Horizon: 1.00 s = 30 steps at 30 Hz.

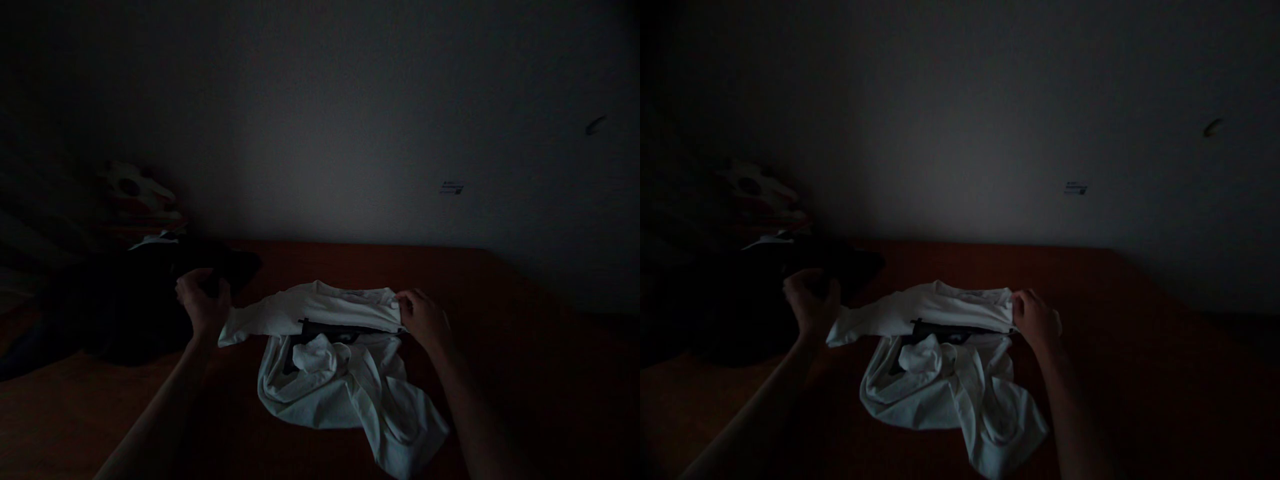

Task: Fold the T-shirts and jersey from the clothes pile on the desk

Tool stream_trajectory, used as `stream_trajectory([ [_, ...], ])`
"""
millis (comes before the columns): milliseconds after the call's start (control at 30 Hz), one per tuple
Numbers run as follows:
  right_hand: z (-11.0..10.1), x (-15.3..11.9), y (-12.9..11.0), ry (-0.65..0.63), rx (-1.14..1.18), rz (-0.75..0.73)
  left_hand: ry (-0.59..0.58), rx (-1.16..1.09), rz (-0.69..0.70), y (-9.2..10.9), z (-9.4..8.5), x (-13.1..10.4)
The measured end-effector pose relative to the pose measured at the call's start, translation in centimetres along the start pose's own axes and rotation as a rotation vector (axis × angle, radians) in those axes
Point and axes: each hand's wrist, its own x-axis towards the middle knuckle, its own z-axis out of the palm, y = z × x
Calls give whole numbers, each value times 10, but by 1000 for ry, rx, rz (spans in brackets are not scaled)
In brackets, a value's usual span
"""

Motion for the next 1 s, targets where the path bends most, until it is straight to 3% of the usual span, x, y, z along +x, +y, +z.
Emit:
stream_trajectory([
  [67, 3, -1, -4, -10, -13, 116, -209, 88, 169, 3, 8, -11],
  [133, 6, -1, -4, -31, -11, 233, -517, 72, 267, 6, 16, -22],
  [200, 10, -1, 0, -74, 10, 296, -805, 50, 290, 8, 21, -30],
  [267, 13, -1, 4, -129, 63, 298, -961, 58, 246, 8, 22, -32],
  [367, 17, -1, 5, -183, 202, 261, -958, 69, 70, 9, 20, -28],
  [500, 15, -2, -4, -154, 388, 157, -937, 11, -105, 10, 16, -21],
  [700, 6, -1, -21, -69, 649, 108, -1148, 50, -50, 10, 19, -26],
  [867, 4, -2, -26, -86, 778, 67, -1139, -14, -27, 13, 20, -29],
  [1000, 4, -1, -22, -81, 787, 144, -1062, -185, -162, 17, 20, -28],
])
